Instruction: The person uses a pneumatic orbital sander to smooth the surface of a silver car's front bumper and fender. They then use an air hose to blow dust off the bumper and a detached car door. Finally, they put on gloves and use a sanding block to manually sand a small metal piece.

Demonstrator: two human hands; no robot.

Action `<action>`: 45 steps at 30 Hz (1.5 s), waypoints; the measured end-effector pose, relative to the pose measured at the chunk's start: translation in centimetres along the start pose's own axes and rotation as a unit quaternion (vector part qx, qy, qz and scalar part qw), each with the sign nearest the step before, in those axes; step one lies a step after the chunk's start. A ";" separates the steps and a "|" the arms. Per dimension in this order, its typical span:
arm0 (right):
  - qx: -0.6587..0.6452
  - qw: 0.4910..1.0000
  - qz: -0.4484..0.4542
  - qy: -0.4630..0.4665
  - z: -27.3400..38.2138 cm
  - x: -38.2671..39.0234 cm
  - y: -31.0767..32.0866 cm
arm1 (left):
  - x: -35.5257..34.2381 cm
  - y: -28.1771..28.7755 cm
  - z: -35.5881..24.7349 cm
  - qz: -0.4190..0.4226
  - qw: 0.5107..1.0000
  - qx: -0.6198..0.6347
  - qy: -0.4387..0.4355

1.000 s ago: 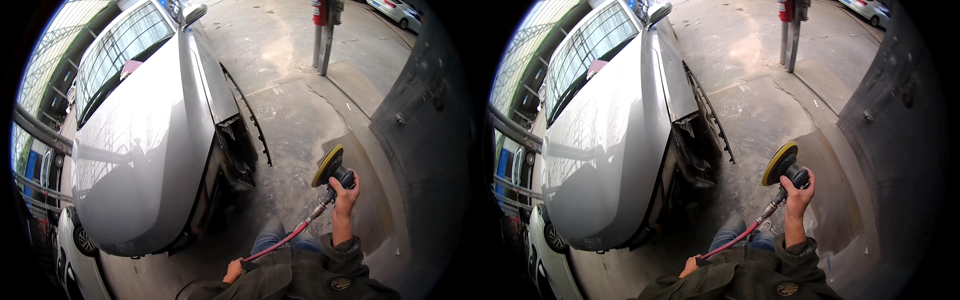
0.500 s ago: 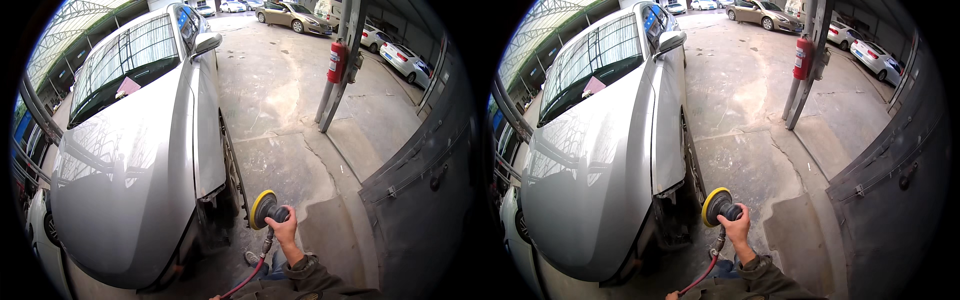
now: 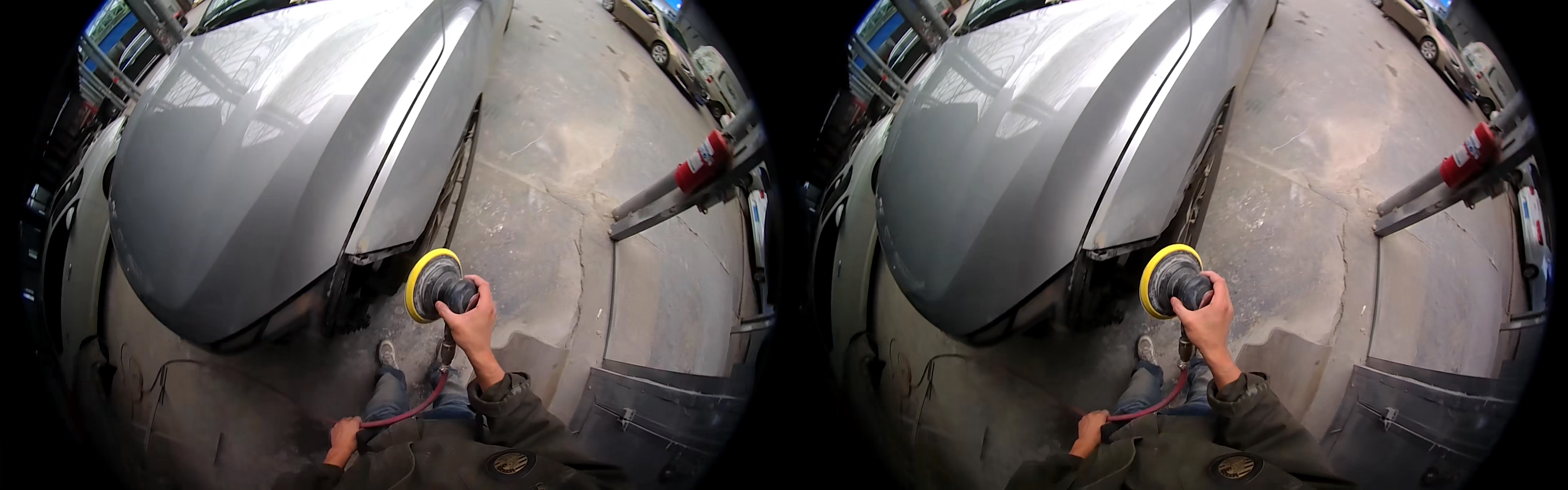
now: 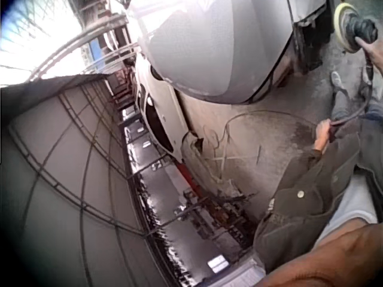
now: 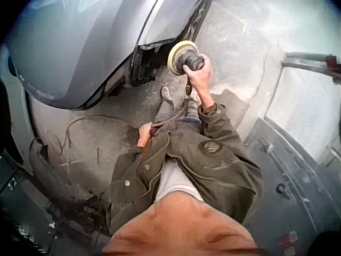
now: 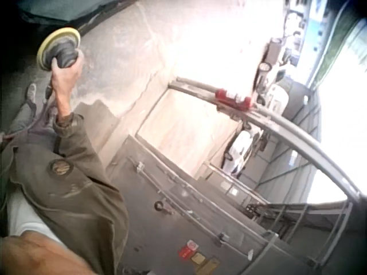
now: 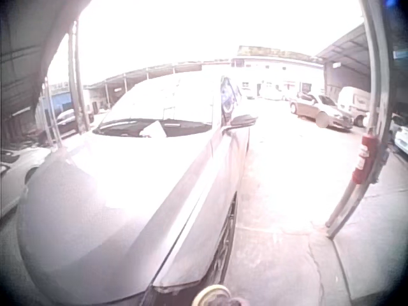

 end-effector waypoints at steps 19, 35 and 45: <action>-0.002 0.989 0.052 0.141 3.7 -2.8 -7.3 | 1.2 -5.2 -5.3 0.033 0.990 0.060 0.126; -0.002 0.989 0.059 0.132 4.6 -3.5 -8.0 | 0.3 -4.9 -5.6 0.039 0.990 0.068 0.115; 0.018 0.988 0.064 0.136 4.5 -3.6 -7.9 | 0.5 -4.7 -6.0 0.025 0.994 0.053 0.089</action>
Point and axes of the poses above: each hand's wrist, its own x-axis away from the middle knuckle, its own y-axis out of the back of the hand, z = x × y, the point moved 5 cm from there along -x, towards the middle knuckle, and after that the axes turned 8 degrees about x, right-handed, at the moved point
